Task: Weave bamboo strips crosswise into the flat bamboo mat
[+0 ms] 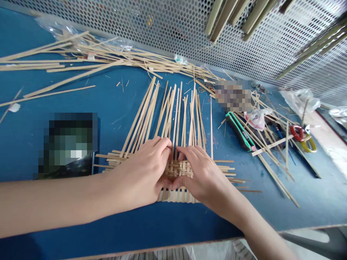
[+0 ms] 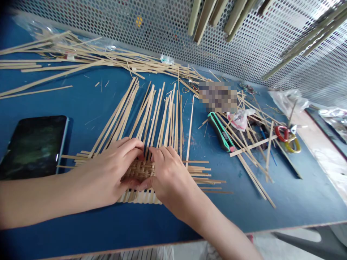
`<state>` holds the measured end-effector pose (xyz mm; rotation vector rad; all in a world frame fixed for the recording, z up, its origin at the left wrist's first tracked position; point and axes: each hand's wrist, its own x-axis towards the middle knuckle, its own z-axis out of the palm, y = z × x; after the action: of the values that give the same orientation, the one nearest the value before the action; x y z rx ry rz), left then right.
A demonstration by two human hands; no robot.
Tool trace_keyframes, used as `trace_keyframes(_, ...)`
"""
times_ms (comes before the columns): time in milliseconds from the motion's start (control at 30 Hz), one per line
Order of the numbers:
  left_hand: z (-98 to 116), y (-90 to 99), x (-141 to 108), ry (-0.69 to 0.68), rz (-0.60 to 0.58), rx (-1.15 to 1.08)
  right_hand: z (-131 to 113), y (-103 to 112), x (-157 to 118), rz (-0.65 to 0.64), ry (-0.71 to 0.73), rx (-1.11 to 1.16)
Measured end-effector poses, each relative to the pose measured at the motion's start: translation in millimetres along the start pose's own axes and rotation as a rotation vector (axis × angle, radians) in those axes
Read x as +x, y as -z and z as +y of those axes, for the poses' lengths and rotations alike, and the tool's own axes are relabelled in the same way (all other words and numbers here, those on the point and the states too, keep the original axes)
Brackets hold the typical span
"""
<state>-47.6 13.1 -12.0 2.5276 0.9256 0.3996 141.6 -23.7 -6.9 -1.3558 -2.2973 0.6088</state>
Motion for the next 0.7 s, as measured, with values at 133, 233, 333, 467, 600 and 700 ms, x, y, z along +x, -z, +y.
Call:
trace_keyframes(133, 1, 7.1, 0, -0.003, -0.027, 0.018, -2, 6, -3, -0.007, -0.045, 0.052)
trace_keyframes(233, 4, 13.7, 0, -0.001, -0.035, 0.033, -2, 20, -7, 0.031, -0.087, 0.024)
trace_keyframes(333, 6, 15.1, 2, -0.045, 0.028, 0.071, 2, 38, -12, 0.095, -0.097, -0.062)
trace_keyframes(467, 9, 10.4, 13, -0.131, 0.002, 0.073, 14, 49, -22, 0.063, -0.069, -0.095)
trace_keyframes(600, 16, 4.9, 25, -0.114, -0.066, 0.101, 27, 39, -29, 0.036, -0.007, -0.044)
trace_keyframes(700, 20, -0.4, 28, -0.096, -0.065, 0.121, 32, 30, -29, 0.048, -0.005, -0.019)
